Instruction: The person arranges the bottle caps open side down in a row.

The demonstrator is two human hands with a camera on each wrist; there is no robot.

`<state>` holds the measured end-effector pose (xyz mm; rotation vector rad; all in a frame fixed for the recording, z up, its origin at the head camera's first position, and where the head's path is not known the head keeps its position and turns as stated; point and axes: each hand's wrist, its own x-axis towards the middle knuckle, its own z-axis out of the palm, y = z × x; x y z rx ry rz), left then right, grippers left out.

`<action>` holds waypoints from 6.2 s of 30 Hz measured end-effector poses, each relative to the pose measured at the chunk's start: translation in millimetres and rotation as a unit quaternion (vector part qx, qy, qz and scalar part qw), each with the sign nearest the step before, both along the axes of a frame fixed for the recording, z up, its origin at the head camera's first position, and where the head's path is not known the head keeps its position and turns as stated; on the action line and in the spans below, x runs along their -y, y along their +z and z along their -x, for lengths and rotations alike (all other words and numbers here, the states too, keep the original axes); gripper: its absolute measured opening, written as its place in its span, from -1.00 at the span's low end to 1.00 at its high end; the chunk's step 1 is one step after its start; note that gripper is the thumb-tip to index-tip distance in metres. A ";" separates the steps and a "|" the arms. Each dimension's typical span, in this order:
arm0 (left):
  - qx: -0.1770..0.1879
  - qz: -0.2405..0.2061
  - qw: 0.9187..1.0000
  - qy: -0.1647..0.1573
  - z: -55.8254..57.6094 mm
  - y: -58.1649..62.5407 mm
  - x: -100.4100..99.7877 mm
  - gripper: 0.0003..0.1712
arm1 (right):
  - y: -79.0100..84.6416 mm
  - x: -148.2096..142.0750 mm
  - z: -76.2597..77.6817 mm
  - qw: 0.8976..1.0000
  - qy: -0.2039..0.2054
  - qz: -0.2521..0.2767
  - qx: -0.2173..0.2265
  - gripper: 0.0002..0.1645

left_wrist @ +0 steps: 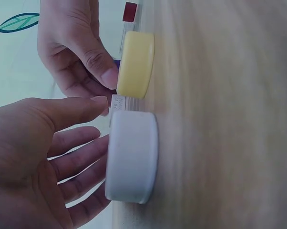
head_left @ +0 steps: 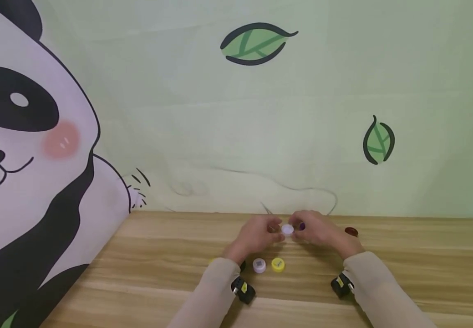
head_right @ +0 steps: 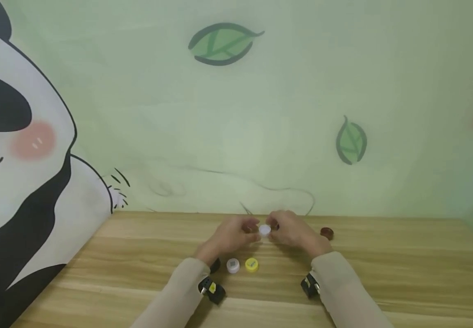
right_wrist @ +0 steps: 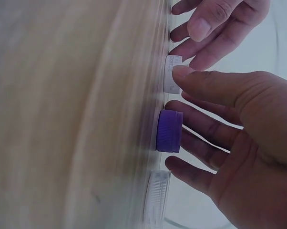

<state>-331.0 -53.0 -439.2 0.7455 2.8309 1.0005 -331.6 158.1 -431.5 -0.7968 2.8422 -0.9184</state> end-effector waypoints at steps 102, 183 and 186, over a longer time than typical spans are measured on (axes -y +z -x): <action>-0.008 -0.071 0.996 -0.048 -22.2 -8.0 9.8 -0.81 | 4.7 -5.8 -27.9 0.984 0.088 0.123 0.094 -0.79; 0.020 -0.079 0.997 0.005 -7.6 -4.8 -14.9 -0.59 | 9.3 -25.9 -22.1 0.996 -0.038 0.073 0.024 -0.77; 0.020 -0.085 0.996 0.012 -5.1 -6.1 -19.4 -0.61 | 8.8 -26.2 -20.2 0.997 -0.052 0.062 0.016 -0.75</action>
